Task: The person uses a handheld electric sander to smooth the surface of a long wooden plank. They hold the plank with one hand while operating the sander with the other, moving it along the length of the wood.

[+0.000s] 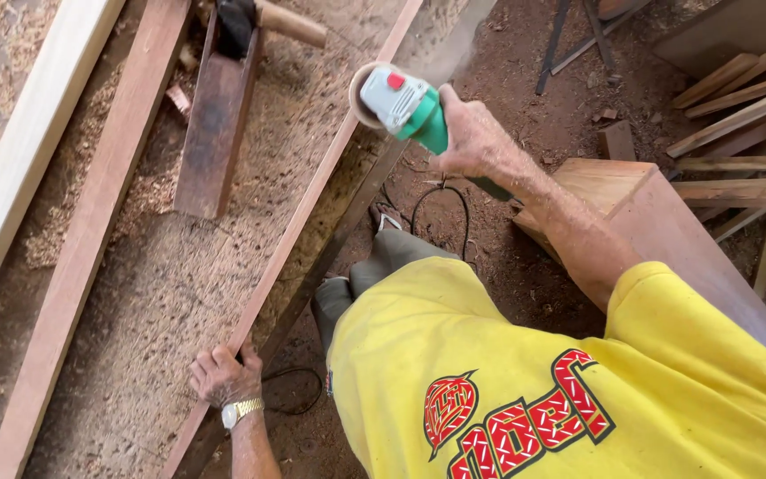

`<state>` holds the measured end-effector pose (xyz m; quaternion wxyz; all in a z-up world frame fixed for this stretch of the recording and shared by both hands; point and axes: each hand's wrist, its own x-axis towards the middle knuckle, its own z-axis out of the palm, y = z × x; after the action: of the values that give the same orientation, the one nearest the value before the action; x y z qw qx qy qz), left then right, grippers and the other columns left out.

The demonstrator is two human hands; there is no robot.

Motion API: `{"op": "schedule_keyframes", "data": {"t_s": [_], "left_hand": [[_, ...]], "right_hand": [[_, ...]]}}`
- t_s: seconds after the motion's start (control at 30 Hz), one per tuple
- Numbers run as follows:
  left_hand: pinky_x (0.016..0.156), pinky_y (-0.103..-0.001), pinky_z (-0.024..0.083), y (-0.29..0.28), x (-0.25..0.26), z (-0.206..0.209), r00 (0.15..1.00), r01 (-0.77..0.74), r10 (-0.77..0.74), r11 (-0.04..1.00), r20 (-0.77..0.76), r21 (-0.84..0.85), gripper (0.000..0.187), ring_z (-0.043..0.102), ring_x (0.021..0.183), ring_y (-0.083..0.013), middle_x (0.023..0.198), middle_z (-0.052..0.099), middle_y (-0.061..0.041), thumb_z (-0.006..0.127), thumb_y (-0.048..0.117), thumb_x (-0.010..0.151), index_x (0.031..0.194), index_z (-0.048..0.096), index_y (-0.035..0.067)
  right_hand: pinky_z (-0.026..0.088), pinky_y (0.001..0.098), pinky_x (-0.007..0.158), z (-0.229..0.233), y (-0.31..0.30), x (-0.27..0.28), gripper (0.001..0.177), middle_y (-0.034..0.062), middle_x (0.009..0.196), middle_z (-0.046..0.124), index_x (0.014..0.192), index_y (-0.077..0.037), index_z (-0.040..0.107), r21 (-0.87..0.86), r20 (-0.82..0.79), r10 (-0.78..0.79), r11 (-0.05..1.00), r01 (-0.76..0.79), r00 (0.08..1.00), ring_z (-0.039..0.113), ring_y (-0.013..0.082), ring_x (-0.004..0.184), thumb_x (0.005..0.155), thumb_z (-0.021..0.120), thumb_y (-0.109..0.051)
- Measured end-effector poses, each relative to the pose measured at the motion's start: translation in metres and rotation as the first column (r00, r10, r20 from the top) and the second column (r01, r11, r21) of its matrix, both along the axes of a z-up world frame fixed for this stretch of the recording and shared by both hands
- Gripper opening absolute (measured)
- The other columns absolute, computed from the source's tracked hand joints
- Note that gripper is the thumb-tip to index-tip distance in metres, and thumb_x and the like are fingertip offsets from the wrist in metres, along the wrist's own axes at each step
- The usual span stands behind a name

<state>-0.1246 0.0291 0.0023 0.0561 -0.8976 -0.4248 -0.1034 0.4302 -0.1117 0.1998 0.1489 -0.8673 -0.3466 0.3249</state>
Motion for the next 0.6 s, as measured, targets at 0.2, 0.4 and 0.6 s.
{"op": "schedule_keyframes", "data": {"t_s": [0.2, 0.4, 0.6], "left_hand": [[0.068, -0.047, 0.041, -0.001, -0.004, -0.002, 0.995, -0.017, 0.016, 1.000, -0.096, -0.012, 0.049, 0.059, 0.086, -0.0301, 0.092, 0.053, -0.008, 0.064, 0.059, 0.105, 0.093, 0.049, 0.014], [0.074, -0.047, 0.043, -0.003, -0.001, 0.003, 0.995, -0.017, 0.015, 1.000, -0.095, -0.022, 0.050, 0.059, 0.092, -0.0309, 0.098, 0.054, -0.008, 0.063, 0.059, 0.106, 0.094, 0.048, 0.014], [0.076, -0.048, 0.045, -0.002, -0.002, 0.001, 0.992, -0.027, 0.025, 0.999, -0.127, -0.017, 0.050, 0.059, 0.091, -0.0306, 0.094, 0.052, -0.008, 0.063, 0.060, 0.104, 0.091, 0.049, 0.014]], "right_hand": [[0.061, 0.0402, 0.091, -0.017, -0.014, 0.080, 0.070, 0.0254, 0.107, 0.070, 0.123, 0.003, 0.045, 0.109, 0.104, -0.052, 0.993, 0.040, 0.993, 0.073, 0.0340, 0.097, 0.067, 0.086, -0.011], [0.065, 0.0356, 0.079, -0.009, -0.009, 0.144, 0.092, 0.0201, 0.111, 0.068, 0.138, 0.002, 0.040, 0.026, 0.053, -0.266, 0.964, 0.265, 0.963, 0.072, 0.0278, 0.093, 0.058, 0.086, -0.009], [0.061, 0.0381, 0.069, -0.035, -0.021, 0.202, 0.083, 0.0218, 0.112, 0.065, 0.137, 0.001, 0.054, 0.233, 0.226, -0.112, 0.971, 0.057, 0.968, 0.069, 0.0272, 0.089, 0.066, 0.092, -0.017]]}}
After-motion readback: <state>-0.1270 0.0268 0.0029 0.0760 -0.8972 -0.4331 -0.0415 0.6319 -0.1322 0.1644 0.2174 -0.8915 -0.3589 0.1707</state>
